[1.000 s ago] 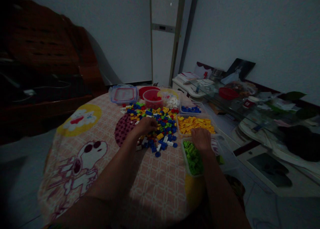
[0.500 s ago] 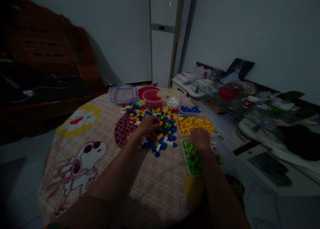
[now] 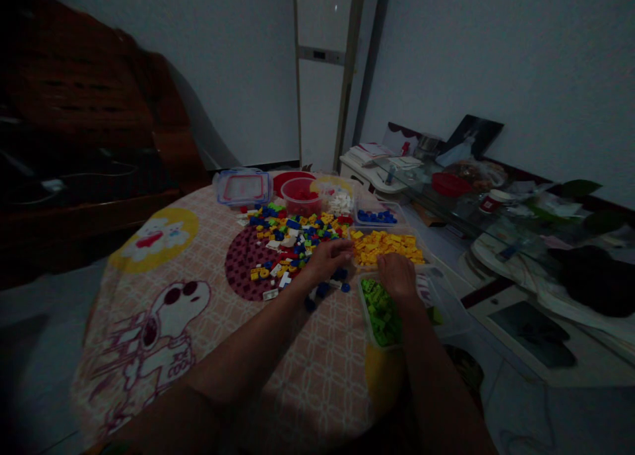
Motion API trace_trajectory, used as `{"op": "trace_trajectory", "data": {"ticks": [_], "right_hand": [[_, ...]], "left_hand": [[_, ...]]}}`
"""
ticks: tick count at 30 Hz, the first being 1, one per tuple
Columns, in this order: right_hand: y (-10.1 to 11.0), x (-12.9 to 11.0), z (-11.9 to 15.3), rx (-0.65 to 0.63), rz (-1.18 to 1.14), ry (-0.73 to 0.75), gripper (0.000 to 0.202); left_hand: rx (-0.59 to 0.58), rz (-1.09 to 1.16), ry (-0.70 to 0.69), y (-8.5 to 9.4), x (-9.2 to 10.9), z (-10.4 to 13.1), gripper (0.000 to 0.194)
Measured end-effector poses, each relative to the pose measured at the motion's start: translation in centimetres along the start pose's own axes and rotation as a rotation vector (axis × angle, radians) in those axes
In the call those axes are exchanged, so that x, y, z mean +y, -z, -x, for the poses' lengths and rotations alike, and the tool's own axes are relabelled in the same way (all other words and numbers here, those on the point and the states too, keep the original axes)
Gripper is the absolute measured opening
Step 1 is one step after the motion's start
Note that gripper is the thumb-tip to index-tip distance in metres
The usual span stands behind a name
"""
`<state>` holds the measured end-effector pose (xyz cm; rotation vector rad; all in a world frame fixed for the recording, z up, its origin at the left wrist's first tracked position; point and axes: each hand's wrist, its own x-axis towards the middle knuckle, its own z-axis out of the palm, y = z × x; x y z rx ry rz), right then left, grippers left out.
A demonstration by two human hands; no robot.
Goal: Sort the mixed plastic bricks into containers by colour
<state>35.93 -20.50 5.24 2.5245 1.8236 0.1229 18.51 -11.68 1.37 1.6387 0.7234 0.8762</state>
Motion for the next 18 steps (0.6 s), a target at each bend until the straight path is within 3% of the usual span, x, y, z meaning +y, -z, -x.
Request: {"op": "trace_trajectory", "data": {"ticks": [4,12,15,18], "right_hand": [[-0.2,0.1,0.0,-0.001,-0.004,0.003,0.048],[-0.5,0.2,-0.2,-0.003,-0.014,0.011,0.048],[-0.3,0.1,-0.1,-0.014,0.004,0.015,0.048],[-0.2,0.1,-0.1,-0.022,0.01,0.012,0.048]], "left_hand": [[0.113,-0.17,-0.015,2.9,0.8,-0.1,0.035],[0.418,-0.508,0.077,10.6,1.6,0.1,0.03],[0.411,-0.561,0.111,11.8,1.0,0.4,0.024],[0.261,-0.602,0.131,11.6,0.5,0.5,0.02]]}}
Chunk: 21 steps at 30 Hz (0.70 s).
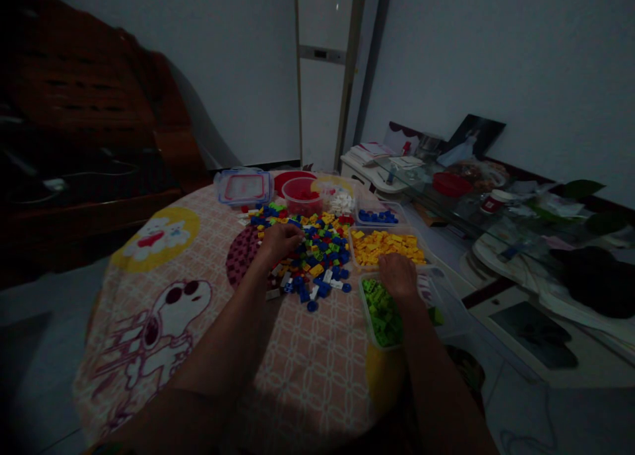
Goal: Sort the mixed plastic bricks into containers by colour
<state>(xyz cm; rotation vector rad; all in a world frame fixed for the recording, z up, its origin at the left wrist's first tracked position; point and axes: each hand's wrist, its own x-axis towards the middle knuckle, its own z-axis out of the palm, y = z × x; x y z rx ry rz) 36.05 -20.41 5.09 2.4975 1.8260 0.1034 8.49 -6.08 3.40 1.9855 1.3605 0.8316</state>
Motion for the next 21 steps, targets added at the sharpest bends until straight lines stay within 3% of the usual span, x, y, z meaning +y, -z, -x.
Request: {"op": "trace_trajectory", "data": {"ticks": [3,10,21], "right_hand": [[0.1,0.0,0.1,-0.004,0.0,-0.001,0.048],[0.3,-0.3,0.3,0.001,-0.011,-0.013,0.048],[0.2,-0.2,0.2,-0.012,-0.014,-0.023,0.048]], "left_hand": [[-0.096,-0.069,-0.028,-0.7,0.3,0.1,0.021],[0.0,-0.127,-0.094,-0.9,0.4,-0.1,0.032],[-0.105,-0.417,-0.066,-1.7,1.9,1.0,0.027]]}}
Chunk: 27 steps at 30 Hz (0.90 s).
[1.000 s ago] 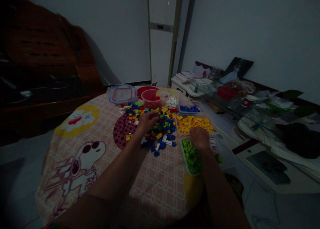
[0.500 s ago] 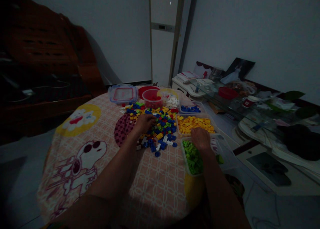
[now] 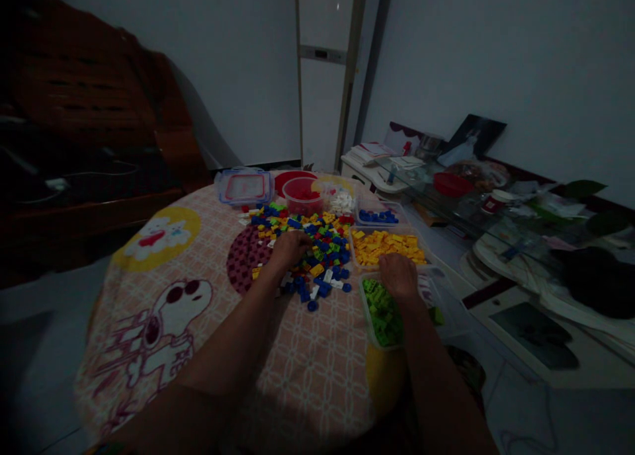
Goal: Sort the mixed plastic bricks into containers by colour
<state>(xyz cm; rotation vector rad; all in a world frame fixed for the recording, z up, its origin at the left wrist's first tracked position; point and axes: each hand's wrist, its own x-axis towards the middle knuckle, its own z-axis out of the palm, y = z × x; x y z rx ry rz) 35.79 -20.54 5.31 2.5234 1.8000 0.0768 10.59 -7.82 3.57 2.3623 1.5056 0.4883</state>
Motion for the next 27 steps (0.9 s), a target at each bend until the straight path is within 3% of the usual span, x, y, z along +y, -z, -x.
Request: {"op": "trace_trajectory", "data": {"ticks": [15,27], "right_hand": [[0.05,0.0,0.0,-0.001,0.024,0.026,0.048],[-0.24,0.04,-0.22,-0.01,0.026,-0.002,0.048]], "left_hand": [[0.042,-0.016,0.043,-0.48,0.3,0.23,0.023],[0.0,-0.056,0.054,-0.6,0.59,0.35,0.025]]}}
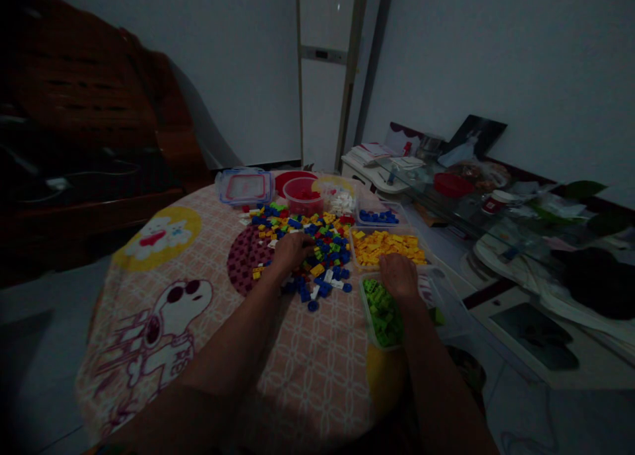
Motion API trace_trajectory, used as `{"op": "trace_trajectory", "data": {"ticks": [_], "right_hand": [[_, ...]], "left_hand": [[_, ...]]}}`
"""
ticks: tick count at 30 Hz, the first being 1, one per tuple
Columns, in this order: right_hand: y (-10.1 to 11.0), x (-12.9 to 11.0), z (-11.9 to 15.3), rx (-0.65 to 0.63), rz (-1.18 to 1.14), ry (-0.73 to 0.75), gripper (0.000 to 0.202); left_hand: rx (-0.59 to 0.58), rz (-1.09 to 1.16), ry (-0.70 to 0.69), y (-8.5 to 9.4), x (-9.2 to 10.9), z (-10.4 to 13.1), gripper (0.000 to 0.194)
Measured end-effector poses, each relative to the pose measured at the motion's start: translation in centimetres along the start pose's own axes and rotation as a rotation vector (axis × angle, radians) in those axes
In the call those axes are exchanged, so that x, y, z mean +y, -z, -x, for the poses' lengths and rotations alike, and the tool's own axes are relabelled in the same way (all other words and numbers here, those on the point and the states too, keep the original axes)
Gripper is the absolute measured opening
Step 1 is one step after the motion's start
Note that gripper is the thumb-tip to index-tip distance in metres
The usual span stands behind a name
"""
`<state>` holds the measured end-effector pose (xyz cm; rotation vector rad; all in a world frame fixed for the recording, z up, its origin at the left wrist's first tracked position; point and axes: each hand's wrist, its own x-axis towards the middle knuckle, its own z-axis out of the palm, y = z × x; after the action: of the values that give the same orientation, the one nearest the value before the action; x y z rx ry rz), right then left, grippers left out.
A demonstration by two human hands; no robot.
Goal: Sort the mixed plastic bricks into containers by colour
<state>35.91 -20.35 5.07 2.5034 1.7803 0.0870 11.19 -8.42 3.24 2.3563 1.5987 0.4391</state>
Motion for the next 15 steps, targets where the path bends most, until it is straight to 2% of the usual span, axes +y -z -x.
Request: {"op": "trace_trajectory", "data": {"ticks": [5,8,12,15], "right_hand": [[0.2,0.0,0.1,-0.01,-0.002,0.01,0.049],[0.1,0.0,0.0,-0.013,-0.006,0.009,0.049],[0.0,0.1,0.0,-0.012,-0.012,0.001,0.049],[0.1,0.0,0.1,-0.008,-0.012,-0.003,0.048]], "left_hand": [[0.071,0.101,0.008,-0.1,-0.3,-0.3,0.022],[0.134,0.256,0.004,0.2,-0.1,-0.5,0.021],[0.158,0.587,-0.033,-0.4,1.8,-0.3,0.02],[0.076,0.866,-0.069,-2.1,4.0,0.0,0.022]]}}
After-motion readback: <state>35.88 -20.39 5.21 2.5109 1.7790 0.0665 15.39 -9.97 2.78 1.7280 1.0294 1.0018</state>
